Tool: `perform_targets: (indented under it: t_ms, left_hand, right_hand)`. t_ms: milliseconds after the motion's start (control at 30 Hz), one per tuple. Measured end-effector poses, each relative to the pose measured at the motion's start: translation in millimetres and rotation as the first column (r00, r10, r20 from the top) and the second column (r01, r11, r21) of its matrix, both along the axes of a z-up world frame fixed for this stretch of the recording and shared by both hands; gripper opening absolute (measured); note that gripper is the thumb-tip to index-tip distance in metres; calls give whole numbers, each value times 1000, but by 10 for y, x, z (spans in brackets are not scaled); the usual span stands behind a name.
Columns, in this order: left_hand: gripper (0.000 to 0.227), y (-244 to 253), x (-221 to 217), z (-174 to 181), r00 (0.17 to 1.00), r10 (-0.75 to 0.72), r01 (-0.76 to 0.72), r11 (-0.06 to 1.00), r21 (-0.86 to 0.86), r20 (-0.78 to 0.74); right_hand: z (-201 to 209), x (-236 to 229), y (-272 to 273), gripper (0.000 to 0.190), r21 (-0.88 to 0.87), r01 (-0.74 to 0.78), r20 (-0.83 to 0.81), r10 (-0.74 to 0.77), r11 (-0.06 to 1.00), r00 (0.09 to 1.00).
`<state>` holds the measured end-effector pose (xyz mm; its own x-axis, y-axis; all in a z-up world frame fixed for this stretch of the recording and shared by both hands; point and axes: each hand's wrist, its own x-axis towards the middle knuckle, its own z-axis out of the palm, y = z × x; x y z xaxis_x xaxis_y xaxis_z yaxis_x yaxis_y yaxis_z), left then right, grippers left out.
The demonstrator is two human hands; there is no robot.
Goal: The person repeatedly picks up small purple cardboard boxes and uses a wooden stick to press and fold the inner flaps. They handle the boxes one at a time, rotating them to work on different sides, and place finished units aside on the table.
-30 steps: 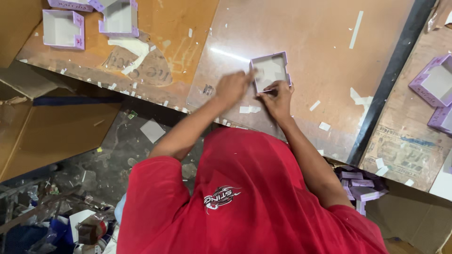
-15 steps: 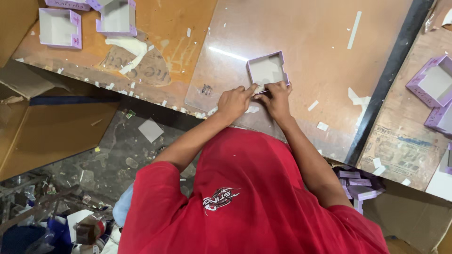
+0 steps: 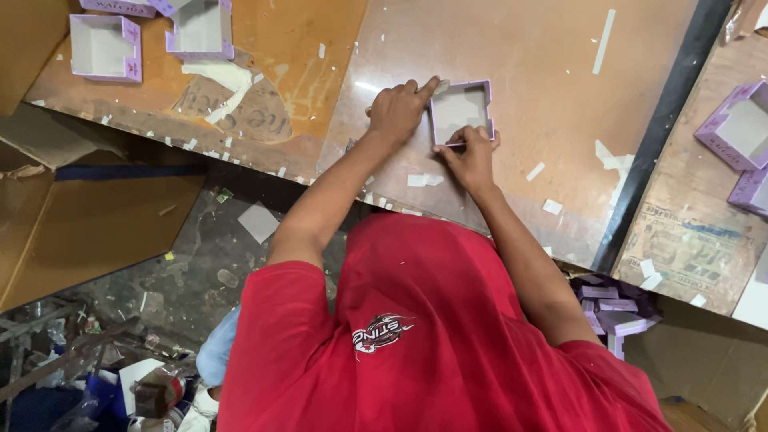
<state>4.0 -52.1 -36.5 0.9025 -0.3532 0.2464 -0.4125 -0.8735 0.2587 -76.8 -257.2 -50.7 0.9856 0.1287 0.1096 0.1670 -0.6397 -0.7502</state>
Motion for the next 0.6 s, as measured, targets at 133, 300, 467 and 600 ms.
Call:
perform_targets:
  t_ms: [133, 300, 467, 600]
  left_hand:
    - [58, -16, -252, 32, 994, -57, 56, 998, -23, -94]
    - [49, -34, -1043, 22, 975, -73, 27, 977, -213, -211]
    - [46, 234, -1574, 25, 960, -47, -23, 970, -243, -278]
    - [41, 345, -1751, 18, 968, 48, -121, 949, -292, -247]
  right_hand:
    - [-36, 25, 17, 40, 61, 24, 47, -27, 998, 999]
    - [-164, 11, -28, 45, 5, 64, 8, -64, 998, 998]
    - [-204, -317, -422, 38, 90, 14, -86, -6, 996, 996]
    - [218, -1222, -1469, 28, 3, 33, -337, -30, 999, 941]
